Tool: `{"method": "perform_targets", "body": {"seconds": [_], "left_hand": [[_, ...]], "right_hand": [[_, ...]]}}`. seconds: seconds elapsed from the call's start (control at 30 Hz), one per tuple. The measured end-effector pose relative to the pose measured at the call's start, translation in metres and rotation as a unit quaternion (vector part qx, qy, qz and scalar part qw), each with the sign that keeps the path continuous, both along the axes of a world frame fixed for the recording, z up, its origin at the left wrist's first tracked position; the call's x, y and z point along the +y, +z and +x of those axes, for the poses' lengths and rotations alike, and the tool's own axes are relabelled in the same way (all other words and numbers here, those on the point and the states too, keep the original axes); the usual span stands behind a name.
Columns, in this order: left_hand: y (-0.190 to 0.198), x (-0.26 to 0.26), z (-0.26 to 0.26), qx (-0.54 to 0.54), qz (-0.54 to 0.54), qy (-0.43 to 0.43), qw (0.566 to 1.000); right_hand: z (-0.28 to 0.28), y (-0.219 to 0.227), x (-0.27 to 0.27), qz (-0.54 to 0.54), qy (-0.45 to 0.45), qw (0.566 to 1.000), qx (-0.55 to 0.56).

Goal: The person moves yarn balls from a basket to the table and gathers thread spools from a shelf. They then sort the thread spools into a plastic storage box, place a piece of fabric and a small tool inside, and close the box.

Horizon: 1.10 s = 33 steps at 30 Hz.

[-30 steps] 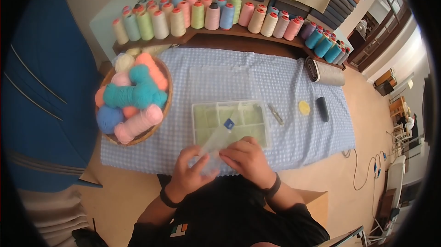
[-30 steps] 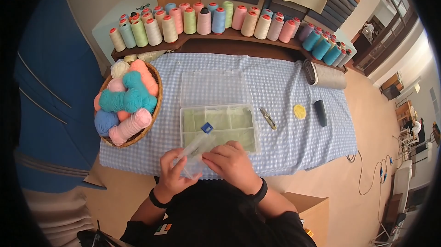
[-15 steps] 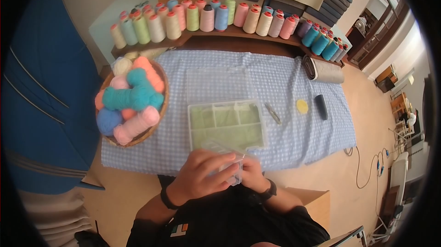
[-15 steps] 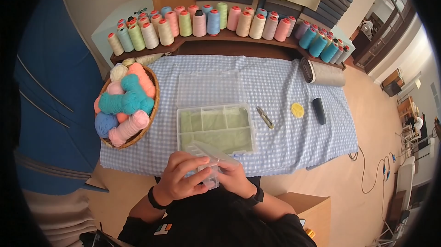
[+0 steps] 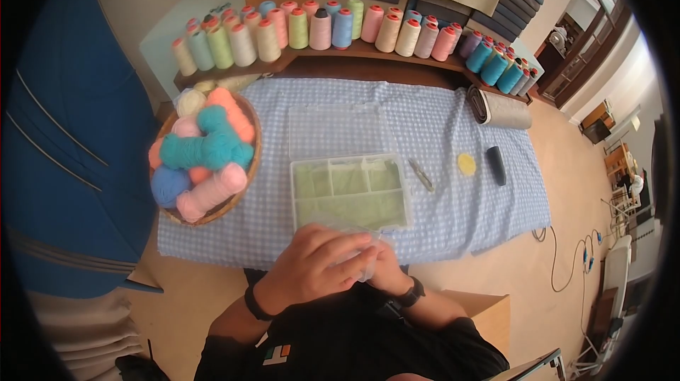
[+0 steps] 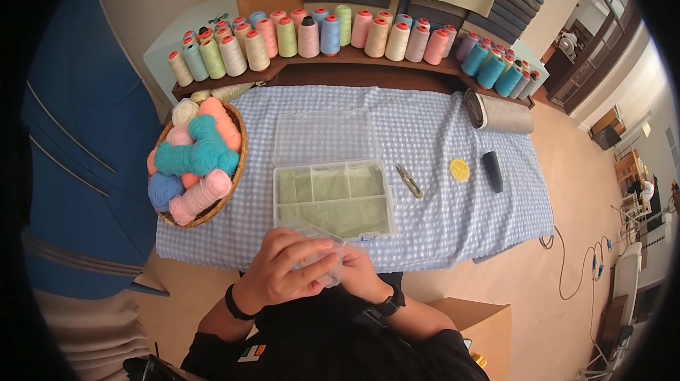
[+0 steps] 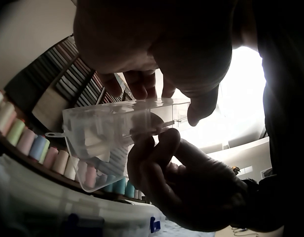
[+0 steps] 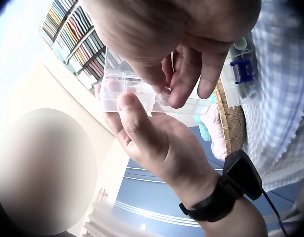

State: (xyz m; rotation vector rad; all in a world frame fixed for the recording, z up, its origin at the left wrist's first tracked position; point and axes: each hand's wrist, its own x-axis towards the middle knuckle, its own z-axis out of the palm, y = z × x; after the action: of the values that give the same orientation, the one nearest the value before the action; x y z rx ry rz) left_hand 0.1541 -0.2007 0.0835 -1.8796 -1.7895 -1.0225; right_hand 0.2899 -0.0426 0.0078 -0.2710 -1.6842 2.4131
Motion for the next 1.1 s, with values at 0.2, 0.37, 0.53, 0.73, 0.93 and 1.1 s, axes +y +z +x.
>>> {"method": "perform_targets", "body": {"seconds": [0.2, 0.37, 0.53, 0.73, 0.93, 1.1], "left_hand": [[-0.005, -0.001, -0.002, -0.008, 0.007, -0.007, 1.000], [-0.007, -0.003, -0.003, -0.015, 0.010, -0.015, 1.000], [-0.009, -0.005, -0.003, -0.021, 0.010, -0.020, 1.000], [-0.010, -0.006, -0.004, -0.024, 0.015, -0.014, 1.000], [-0.010, -0.006, -0.004, -0.026, 0.012, -0.024, 0.999], [-0.015, -0.008, -0.008, -0.052, 0.017, -0.038, 0.998]], "right_hand": [[0.001, -0.005, 0.004, -0.086, 0.038, 0.996, -0.005], [0.000, -0.005, 0.006, -0.093, 0.055, 0.994, 0.004], [-0.002, -0.003, 0.008, -0.082, 0.072, 0.994, 0.006], [-0.002, 0.000, 0.008, -0.061, 0.085, 0.994, -0.016], [-0.002, 0.002, 0.009, -0.056, 0.076, 0.995, -0.030], [-0.001, -0.013, 0.010, -0.068, 0.053, 0.996, 0.003]]}}
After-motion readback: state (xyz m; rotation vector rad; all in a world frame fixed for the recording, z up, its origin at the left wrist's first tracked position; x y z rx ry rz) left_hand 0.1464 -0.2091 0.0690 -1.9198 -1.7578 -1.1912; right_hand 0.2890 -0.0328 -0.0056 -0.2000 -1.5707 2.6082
